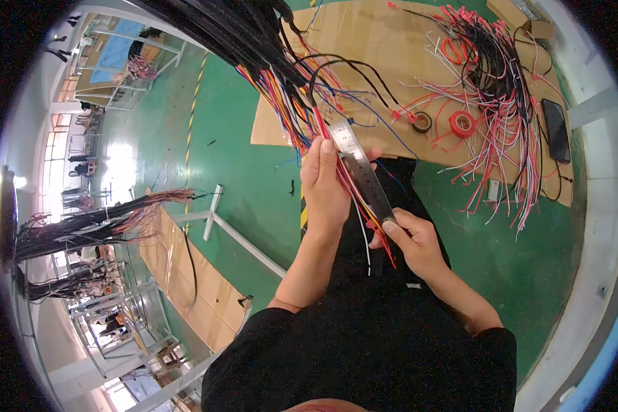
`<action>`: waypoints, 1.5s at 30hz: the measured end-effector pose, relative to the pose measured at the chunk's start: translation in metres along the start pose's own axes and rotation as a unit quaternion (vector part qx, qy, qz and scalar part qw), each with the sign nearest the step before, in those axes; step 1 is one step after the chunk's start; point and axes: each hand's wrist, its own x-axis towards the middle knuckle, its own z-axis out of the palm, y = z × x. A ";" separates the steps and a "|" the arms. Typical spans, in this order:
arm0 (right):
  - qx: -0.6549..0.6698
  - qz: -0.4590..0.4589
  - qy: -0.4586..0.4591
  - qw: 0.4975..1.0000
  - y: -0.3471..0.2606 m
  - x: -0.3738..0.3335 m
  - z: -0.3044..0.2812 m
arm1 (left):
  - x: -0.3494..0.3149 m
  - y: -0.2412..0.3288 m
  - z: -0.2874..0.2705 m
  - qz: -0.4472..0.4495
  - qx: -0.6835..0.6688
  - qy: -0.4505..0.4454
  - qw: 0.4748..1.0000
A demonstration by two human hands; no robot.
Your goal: The recorder is assembling electrical wiring harnesses by grouping wires, measuring them with a ruler, and securing them with tape.
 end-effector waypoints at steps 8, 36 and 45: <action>-0.025 -0.004 0.013 1.000 0.001 -0.002 0.005 | -0.003 0.002 0.003 0.017 0.015 0.010 1.000; -0.082 -0.042 0.104 0.990 -0.028 -0.004 -0.049 | 0.003 0.020 -0.031 -0.050 -0.086 -0.090 0.991; -0.102 -0.003 0.032 0.994 -0.023 -0.022 -0.015 | -0.006 0.027 -0.019 -0.080 -0.110 -0.077 0.988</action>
